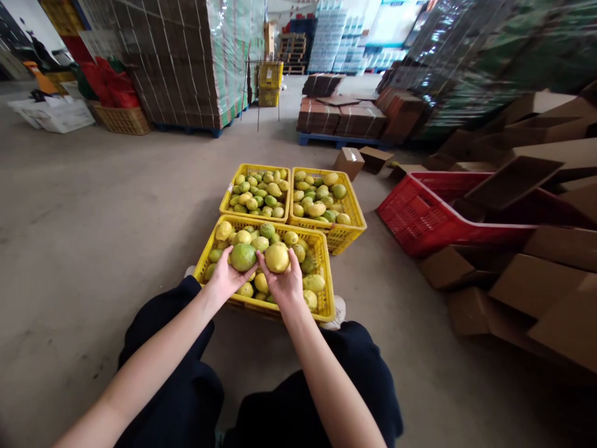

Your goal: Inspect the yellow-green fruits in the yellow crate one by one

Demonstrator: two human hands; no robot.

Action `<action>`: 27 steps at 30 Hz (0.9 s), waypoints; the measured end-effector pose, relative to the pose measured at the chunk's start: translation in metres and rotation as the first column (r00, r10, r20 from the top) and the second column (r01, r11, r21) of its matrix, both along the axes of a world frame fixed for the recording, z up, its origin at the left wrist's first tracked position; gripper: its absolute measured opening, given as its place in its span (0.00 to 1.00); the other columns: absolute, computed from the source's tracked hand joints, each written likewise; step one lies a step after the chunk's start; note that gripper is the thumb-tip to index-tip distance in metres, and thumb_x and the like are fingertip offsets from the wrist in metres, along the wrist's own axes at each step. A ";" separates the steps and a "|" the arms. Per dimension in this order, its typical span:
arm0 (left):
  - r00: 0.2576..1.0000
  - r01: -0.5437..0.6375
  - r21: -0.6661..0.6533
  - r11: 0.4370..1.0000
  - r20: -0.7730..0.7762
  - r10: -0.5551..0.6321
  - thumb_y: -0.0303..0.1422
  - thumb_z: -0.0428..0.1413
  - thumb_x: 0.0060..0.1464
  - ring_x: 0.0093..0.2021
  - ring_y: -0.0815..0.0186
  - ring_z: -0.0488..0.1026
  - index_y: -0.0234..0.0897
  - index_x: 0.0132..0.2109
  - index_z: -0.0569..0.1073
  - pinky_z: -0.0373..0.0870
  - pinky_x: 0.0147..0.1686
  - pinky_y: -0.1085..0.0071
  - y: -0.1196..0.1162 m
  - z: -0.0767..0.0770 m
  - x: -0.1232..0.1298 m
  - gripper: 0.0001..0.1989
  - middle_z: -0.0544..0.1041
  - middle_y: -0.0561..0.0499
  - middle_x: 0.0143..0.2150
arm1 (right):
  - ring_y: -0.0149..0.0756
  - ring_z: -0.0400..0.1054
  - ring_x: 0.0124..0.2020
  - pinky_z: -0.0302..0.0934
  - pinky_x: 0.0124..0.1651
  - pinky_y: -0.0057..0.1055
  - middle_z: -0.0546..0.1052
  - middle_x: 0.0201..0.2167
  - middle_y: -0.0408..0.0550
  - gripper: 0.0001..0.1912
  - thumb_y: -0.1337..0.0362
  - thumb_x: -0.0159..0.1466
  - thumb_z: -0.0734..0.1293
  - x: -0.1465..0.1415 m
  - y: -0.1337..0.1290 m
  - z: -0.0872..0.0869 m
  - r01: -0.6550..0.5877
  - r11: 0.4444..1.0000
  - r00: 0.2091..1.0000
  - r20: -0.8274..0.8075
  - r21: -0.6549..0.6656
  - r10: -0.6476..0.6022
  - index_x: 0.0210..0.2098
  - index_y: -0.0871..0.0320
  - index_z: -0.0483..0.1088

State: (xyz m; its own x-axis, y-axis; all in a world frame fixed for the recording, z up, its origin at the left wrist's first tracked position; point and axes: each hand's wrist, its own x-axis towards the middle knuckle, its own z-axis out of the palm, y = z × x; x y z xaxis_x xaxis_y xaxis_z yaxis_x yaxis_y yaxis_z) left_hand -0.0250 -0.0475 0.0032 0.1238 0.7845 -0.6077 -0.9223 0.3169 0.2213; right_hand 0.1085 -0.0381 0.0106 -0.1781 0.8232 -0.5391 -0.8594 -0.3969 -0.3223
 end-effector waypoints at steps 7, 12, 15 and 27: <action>0.999 -0.028 -0.115 0.993 -0.036 0.025 0.42 0.49 0.66 0.35 0.59 0.80 0.30 0.61 0.68 0.82 0.30 0.64 0.003 -0.007 0.004 0.24 0.80 0.41 0.44 | 0.43 0.78 0.44 0.78 0.33 0.30 0.80 0.38 0.54 0.20 0.55 0.71 0.60 -0.001 0.004 -0.005 0.037 0.994 0.999 -0.027 -0.102 -0.040 0.55 0.62 0.68; 0.999 -0.035 -0.122 0.992 -0.037 0.031 0.43 0.51 0.66 0.33 0.60 0.80 0.31 0.61 0.69 0.81 0.27 0.67 0.003 -0.005 0.002 0.24 0.80 0.41 0.43 | 0.42 0.79 0.42 0.78 0.32 0.30 0.80 0.39 0.54 0.20 0.54 0.71 0.60 0.000 0.005 -0.006 0.025 0.992 0.999 -0.029 -0.120 -0.029 0.55 0.61 0.68; 1.000 -0.005 -0.143 0.990 0.016 0.007 0.44 0.52 0.65 0.34 0.61 0.80 0.30 0.61 0.69 0.80 0.25 0.72 0.004 -0.004 0.000 0.25 0.79 0.39 0.45 | 0.43 0.79 0.41 0.78 0.32 0.30 0.80 0.38 0.54 0.20 0.55 0.71 0.60 0.001 0.005 -0.007 0.022 0.992 0.999 -0.022 -0.125 -0.024 0.54 0.62 0.69; 0.998 0.054 -0.073 0.996 0.023 -0.053 0.48 0.52 0.64 0.32 0.62 0.78 0.30 0.57 0.72 0.77 0.24 0.75 0.000 -0.001 0.000 0.27 0.78 0.42 0.38 | 0.40 0.77 0.33 0.75 0.29 0.31 0.79 0.30 0.48 0.09 0.61 0.68 0.63 0.004 0.003 -0.008 -0.055 0.996 0.998 -0.005 -0.072 0.055 0.44 0.58 0.70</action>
State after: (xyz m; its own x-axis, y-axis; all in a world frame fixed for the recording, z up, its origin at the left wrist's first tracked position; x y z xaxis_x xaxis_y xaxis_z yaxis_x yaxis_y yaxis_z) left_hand -0.0250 -0.0476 0.0023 0.1777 0.7299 -0.6601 -0.9077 0.3807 0.1766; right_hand 0.1126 -0.0348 0.0028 -0.2241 0.7711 -0.5960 -0.8365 -0.4660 -0.2883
